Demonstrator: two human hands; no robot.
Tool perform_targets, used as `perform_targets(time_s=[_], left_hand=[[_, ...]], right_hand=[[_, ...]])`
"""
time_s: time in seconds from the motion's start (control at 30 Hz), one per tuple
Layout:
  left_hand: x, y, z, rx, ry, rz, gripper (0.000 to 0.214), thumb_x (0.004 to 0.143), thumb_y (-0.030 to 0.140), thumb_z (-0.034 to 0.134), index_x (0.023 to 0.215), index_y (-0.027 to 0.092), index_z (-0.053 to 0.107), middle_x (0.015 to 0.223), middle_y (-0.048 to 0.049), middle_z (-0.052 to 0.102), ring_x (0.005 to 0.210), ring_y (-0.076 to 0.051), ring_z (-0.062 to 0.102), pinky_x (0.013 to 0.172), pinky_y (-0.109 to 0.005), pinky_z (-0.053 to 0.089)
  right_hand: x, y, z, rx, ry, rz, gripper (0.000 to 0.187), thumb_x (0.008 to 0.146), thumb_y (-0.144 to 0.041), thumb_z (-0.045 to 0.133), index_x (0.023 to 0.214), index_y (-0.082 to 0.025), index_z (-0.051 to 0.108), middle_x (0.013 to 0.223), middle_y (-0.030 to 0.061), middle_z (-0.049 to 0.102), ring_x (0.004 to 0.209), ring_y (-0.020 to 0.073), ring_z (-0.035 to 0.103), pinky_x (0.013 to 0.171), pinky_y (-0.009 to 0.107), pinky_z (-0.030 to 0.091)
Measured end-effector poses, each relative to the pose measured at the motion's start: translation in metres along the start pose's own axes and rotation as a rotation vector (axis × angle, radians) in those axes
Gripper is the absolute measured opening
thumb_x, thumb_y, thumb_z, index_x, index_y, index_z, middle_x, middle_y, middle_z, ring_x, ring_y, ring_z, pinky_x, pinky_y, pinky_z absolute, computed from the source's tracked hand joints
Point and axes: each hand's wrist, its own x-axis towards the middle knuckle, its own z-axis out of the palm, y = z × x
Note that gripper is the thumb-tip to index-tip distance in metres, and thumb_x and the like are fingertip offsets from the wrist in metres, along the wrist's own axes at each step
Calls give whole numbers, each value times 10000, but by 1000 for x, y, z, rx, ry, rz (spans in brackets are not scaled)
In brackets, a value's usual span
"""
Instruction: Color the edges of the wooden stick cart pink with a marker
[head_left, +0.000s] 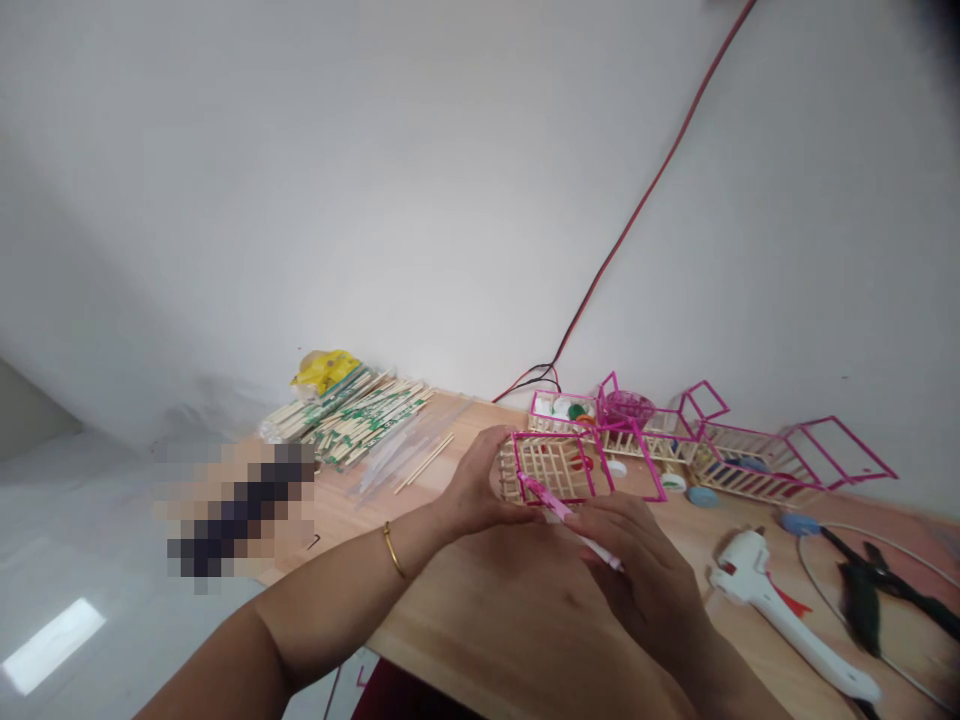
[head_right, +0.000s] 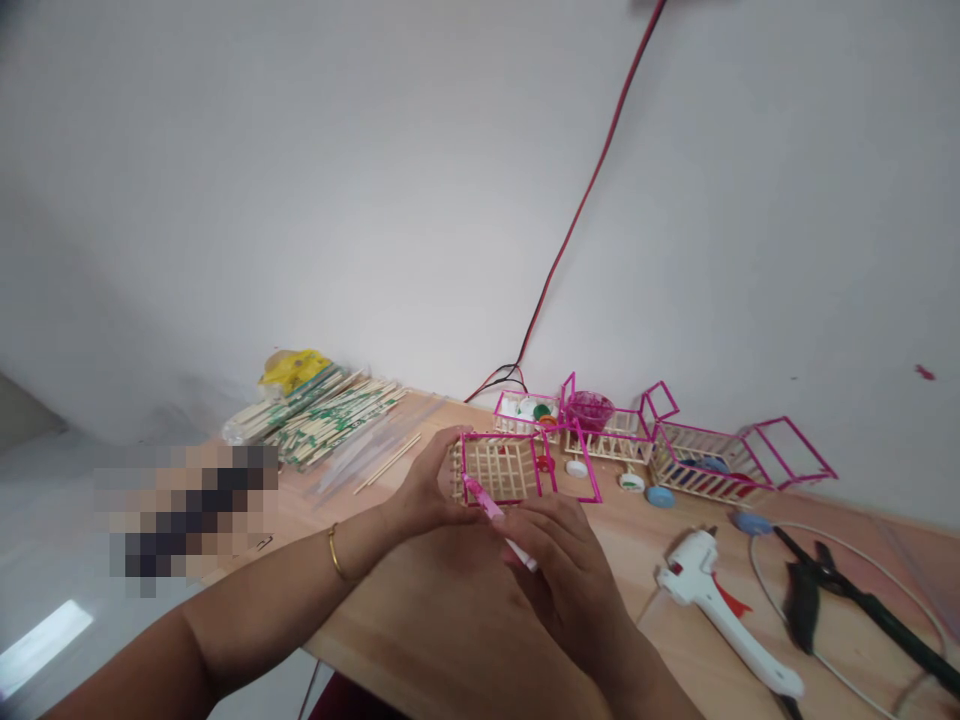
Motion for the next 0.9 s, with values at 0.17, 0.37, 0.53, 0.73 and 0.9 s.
perform_targets(time_s=[0.17,0.37,0.53,0.73,0.9], left_hand=[[0,1,-2,4,-27,-39,1006,523,530,918,1351,216,441,1341,-139,561,1248,-329,562,1081,-517,470],[1,7,-2,37,-25,24,996,529,535,912,1348,223,439,1322,-136,565,1225,-329,572,1060,-511,485],[5,11,1,71,29,221,996,546,540,903,1360,243,413,1271,-124,596,1170,-317,596,1021,-500,506],[6,15,3,123,18,269,985,567,574,880,1366,250,404,1246,-125,610,1163,-323,606,1051,-511,474],[5,12,3,98,10,289,1044,542,568,893,1391,249,376,1274,-134,604,1194,-331,591,1075,-514,446]], right_hand=[[2,-2,-2,-1,6,-2,228,949,-164,539,1166,-156,607,996,92,706,992,181,628,847,323,521],[3,-2,-3,-72,73,14,271,922,-140,558,1185,-158,621,984,95,714,979,192,634,851,341,518],[1,-2,-2,-169,93,19,322,901,-130,581,1214,-195,630,1000,77,728,1001,204,622,899,372,488],[0,-2,-1,-194,83,15,326,897,-134,598,1215,-196,633,992,72,738,1003,214,616,899,379,466],[-1,-1,0,-171,74,17,342,895,-132,607,1226,-215,633,995,61,746,1018,213,620,892,375,474]])
